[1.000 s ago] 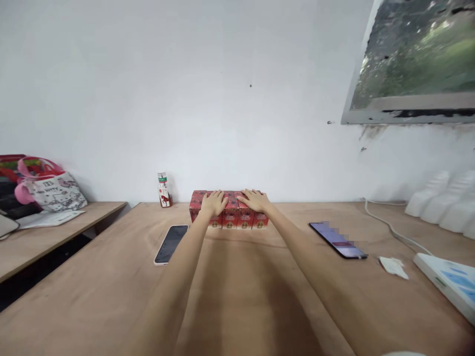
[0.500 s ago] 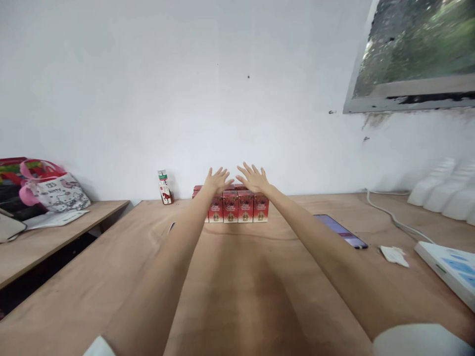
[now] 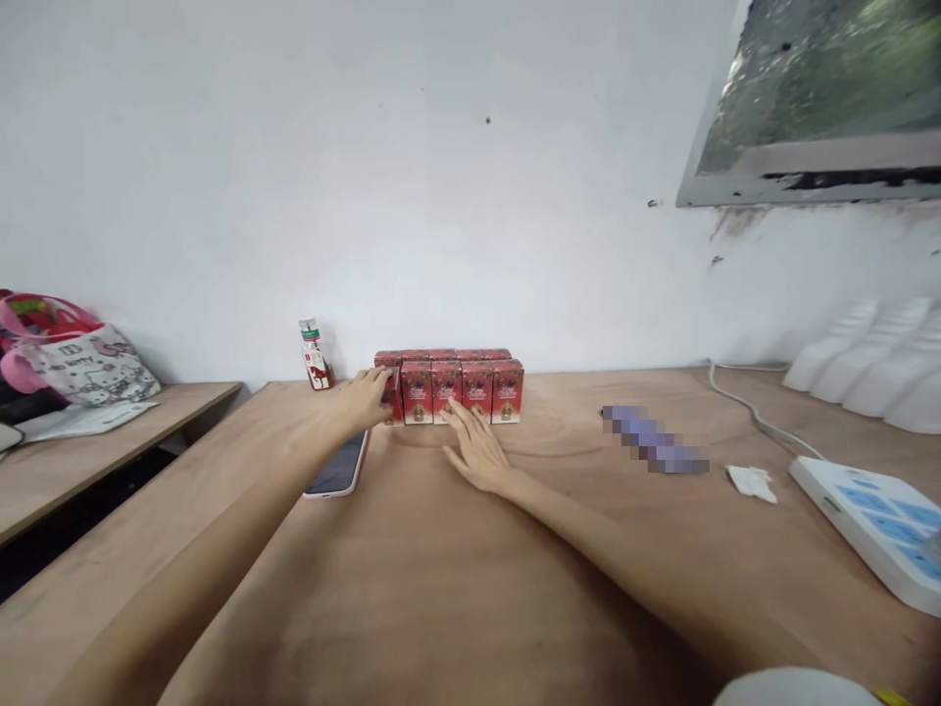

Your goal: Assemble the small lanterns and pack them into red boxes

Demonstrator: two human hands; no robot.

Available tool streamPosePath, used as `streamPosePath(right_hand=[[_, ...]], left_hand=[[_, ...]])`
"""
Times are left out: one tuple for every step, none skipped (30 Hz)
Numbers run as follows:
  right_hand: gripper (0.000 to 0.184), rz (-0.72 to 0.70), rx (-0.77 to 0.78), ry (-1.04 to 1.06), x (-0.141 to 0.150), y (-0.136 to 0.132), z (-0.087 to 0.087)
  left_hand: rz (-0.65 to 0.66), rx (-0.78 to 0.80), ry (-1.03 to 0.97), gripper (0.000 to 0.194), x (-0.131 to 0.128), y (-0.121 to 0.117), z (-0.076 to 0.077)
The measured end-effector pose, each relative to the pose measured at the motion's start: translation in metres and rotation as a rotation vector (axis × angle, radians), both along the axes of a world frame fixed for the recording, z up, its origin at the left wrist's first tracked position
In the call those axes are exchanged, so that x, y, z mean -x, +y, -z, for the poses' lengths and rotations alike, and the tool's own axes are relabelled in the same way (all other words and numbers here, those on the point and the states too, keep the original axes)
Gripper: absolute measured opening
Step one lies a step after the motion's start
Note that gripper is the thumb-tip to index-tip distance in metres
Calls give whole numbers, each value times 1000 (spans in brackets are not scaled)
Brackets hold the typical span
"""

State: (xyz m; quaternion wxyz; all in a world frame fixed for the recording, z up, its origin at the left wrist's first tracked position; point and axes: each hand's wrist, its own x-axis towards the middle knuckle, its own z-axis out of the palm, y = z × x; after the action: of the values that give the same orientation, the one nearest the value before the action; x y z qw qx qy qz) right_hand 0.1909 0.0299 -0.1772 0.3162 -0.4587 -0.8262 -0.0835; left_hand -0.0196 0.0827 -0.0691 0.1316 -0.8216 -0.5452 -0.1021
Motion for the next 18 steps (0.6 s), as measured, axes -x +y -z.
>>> streamPosePath(right_hand=[[56,3,10,33,-2,-4,5],[58,4,22,68,-3,-9,8],[60,3,38,99,-4,-13,9],[62,2,59,127,-4,-18,10],[63,1,87,151,-4,-22,11],[65,-1,122,171,-3,-26,12],[67,-4,160,191,-2,-30,13],[70,-7,196,213,-1,-33,13],[72,-12,227,235,-1,-35,14],[74,-21,253,255,0,-37,14],[75,-29,277,266,1,-39,14],[73,-34,304,266,1,-40,13],[70,-33,335,251,2,-41,12],[65,-26,366,223,2,-42,10],[60,-16,394,189,2,-43,9],[56,-6,410,159,3,-44,7],[53,1,415,139,3,-45,7],[53,3,410,132,3,-46,7]], left_hand=[[12,-33,18,55,6,-10,1],[24,-82,48,48,11,-19,3],[32,-112,70,43,15,-28,4],[31,-136,82,39,18,-35,5],[24,-157,91,38,20,-42,7],[16,-170,97,38,21,-48,8],[10,-179,107,40,21,-54,10],[12,-180,121,43,20,-58,12],[22,-167,132,46,18,-63,15],[35,-140,136,48,17,-67,18],[47,-102,131,48,15,-71,22],[56,-59,117,49,12,-74,27],[59,-18,98,52,10,-77,33],[53,12,76,57,8,-79,41],[39,28,56,62,6,-80,49],[18,27,37,66,4,-79,57],[-3,12,15,67,3,-79,65],[-24,-11,-7,64,2,-77,72]])
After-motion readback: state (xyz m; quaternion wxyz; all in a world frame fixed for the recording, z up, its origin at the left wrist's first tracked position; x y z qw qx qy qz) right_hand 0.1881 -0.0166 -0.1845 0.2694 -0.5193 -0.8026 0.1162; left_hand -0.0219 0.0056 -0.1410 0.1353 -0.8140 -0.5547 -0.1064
